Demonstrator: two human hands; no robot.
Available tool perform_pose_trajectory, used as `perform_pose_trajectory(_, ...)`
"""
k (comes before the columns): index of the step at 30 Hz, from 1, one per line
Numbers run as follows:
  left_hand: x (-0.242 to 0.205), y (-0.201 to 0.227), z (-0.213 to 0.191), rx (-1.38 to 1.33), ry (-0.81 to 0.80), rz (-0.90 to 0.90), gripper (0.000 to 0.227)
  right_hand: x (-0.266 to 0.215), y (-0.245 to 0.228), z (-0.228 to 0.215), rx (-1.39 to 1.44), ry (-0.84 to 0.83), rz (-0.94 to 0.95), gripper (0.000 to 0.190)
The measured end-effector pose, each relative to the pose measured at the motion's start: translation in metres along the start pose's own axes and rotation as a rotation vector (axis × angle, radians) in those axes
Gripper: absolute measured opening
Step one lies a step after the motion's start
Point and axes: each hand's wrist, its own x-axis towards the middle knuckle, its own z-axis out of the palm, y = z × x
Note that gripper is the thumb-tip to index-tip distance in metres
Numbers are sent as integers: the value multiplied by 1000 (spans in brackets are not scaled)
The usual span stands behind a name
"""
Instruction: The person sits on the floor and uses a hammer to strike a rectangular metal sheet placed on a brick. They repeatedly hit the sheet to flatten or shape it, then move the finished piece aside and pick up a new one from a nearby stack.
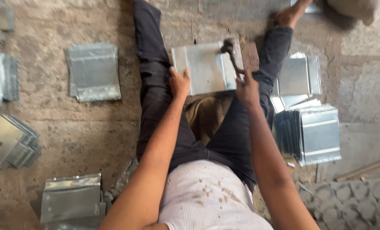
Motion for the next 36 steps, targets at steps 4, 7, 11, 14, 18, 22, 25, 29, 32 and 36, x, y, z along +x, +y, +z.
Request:
perform_pose_trajectory(4,4,-10,-3,-74,43,44,58,-3,13,0,127,24,311,25)
perform_pose_trajectory(7,3,-18,-3,-187,52,8,47,-37,24,8,567,72,583,24)
perform_pose_trajectory(11,14,-12,-12,-93,67,-103,49,-65,40,-7,658,-6,752,20)
perform_pose_trajectory(14,7,-20,-52,-137,277,88,41,-70,45,7,666,11,671,29)
perform_pose_trajectory(18,8,-34,-113,-253,403,-10,45,-62,55,18,517,-55,474,50)
perform_pose_trajectory(22,16,-101,-176,-201,582,-125,49,-59,50,28,410,-105,348,60)
perform_pose_trajectory(25,5,-151,-212,-378,556,-372,52,-60,41,26,278,-122,369,64)
perform_pose_trajectory(29,-7,-197,-240,-272,689,-702,73,-61,34,22,182,-113,366,69)
perform_pose_trajectory(32,9,-215,-246,-480,720,-750,79,-61,43,28,48,-70,240,72)
perform_pose_trajectory(36,59,-194,-253,-706,747,-667,86,-61,48,31,15,-87,281,73)
